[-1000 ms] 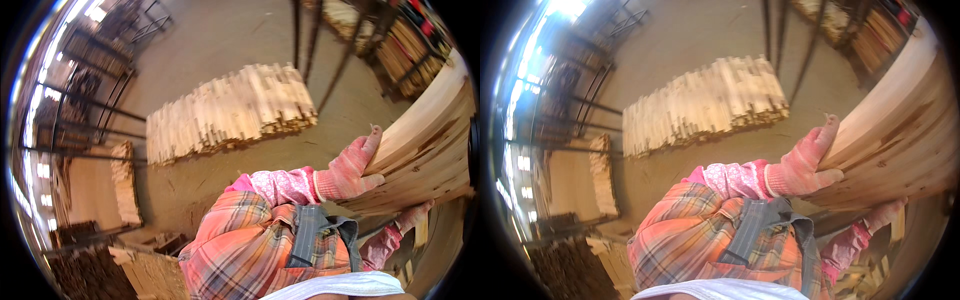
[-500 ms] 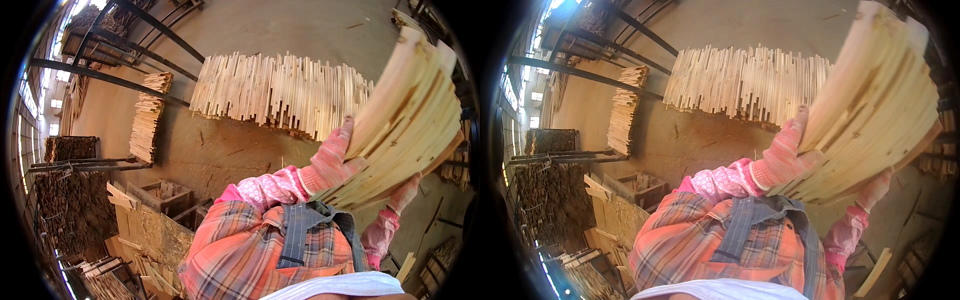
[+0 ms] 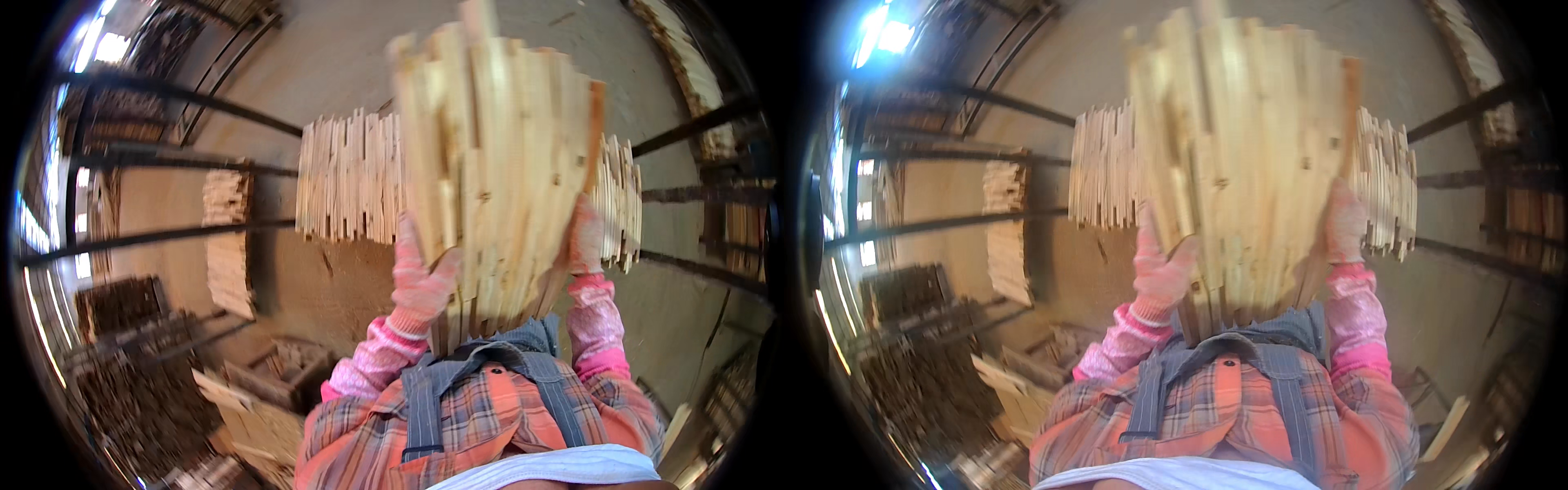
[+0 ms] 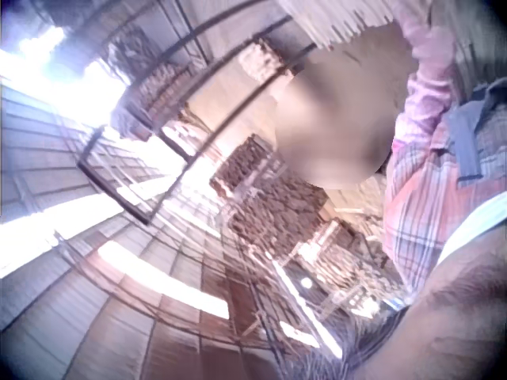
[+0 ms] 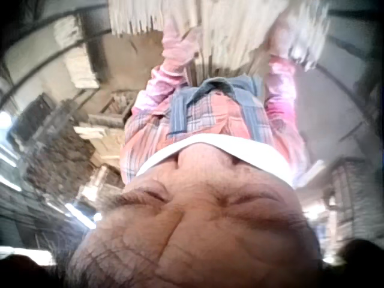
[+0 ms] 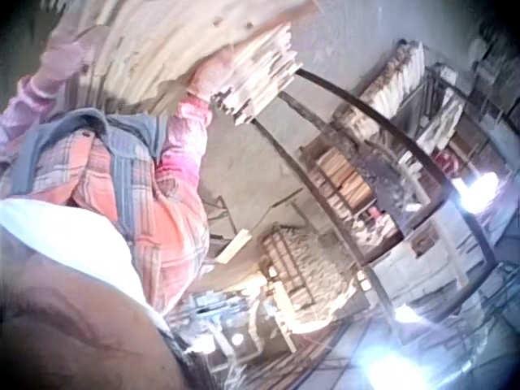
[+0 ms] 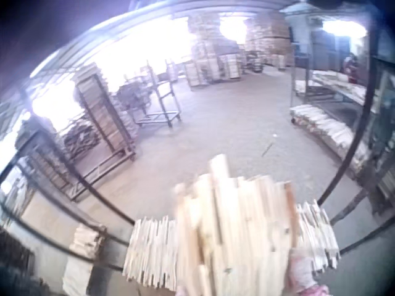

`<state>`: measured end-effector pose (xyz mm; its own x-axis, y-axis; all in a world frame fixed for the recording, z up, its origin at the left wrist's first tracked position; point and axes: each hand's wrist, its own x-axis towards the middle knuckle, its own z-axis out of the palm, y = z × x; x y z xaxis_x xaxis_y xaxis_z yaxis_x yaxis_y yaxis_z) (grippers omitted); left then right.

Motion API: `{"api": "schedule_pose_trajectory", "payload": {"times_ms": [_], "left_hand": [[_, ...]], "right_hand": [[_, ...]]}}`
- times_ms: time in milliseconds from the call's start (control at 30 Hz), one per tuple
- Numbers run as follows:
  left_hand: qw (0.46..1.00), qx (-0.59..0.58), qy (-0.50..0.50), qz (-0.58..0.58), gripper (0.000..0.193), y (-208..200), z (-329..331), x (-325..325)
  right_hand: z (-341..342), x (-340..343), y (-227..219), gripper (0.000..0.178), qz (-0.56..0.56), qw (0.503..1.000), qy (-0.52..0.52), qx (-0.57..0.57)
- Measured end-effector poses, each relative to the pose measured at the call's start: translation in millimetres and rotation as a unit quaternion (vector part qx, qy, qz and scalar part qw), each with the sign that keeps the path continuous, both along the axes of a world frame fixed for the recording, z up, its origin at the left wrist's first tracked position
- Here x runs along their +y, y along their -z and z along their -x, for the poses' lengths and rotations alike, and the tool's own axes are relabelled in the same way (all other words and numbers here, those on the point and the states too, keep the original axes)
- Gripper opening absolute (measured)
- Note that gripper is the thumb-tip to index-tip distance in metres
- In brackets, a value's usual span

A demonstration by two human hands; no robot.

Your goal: The person sorts and stacks light-colored wooden planks on a metal table in a workshop. They pick up planks from a pile, align them, and place them into a neat stack, occasionally moving the stack to a nearby rack.

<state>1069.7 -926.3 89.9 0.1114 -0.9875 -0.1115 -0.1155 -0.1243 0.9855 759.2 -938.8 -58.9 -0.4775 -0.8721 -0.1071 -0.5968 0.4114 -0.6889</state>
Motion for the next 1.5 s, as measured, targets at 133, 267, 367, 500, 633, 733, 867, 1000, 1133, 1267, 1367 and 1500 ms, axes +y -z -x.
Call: {"api": "schedule_pose_trajectory", "payload": {"times_ms": [133,267,367,500,633,733,867,1000,1133,1267,1367,1500], "left_hand": [[0.996,-0.05,-0.02,-0.067,0.08,51.6,1.2,31.9],[0.994,-0.076,-0.012,-0.075,0.082,64.5,15.8,28.6],[0.992,-0.086,-0.03,-0.09,0.073,91.1,19.6,31.5],[0.982,-0.091,-0.036,-0.16,0.082,121.3,-32.7,-10.6],[0.981,0.002,-0.041,-0.191,0.08,179.2,-60.6,-54.7],[0.944,-0.188,0.083,-0.26,0.063,271.4,-71.7,-121.8],[0.829,-0.404,0.238,-0.304,0.052,421.5,-67.0,-210.6],[0.871,-0.234,0.157,-0.402,0.06,486.7,-103.0,-250.6],[0.868,-0.346,0.171,-0.312,0.064,501.7,-54.0,-264.5],[0.875,-0.388,0.143,-0.251,0.074,538.2,-74.0,-267.3],[0.864,-0.393,0.16,-0.273,0.077,543.2,-82.0,-270.5],[0.872,-0.372,0.157,-0.277,0.079,500.5,-74.2,-258.4]], "right_hand": [[-15.4,17.1,45.5,0.037,-0.023,0.992,-0.108,0.061],[-15.0,19.5,55.4,0.067,-0.107,0.977,0.052,-0.174],[-21.0,19.5,75.8,0.079,-0.17,0.963,0.039,-0.207],[-75.7,-10.4,130.6,0.082,-0.25,0.941,0.046,-0.223],[-84.2,-49.0,161.1,0.079,-0.266,0.933,0.039,-0.239],[-61.9,-91.8,237.7,0.073,-0.277,0.935,-0.002,-0.222],[-33.2,-134.0,285.9,0.056,-0.321,0.946,0.007,-0.046],[-24.7,-141.8,294.9,0.045,-0.354,0.932,-0.053,-0.052],[-13.8,-115.3,350.6,0.046,-0.366,0.918,-0.07,-0.138],[-37.1,-122.8,377.1,0.047,-0.381,0.921,-0.008,-0.075],[-53.4,-117.3,377.9,0.045,-0.372,0.927,0.015,-0.054],[-46.5,-93.2,351.9,0.041,-0.357,0.93,-0.004,-0.087]]}}
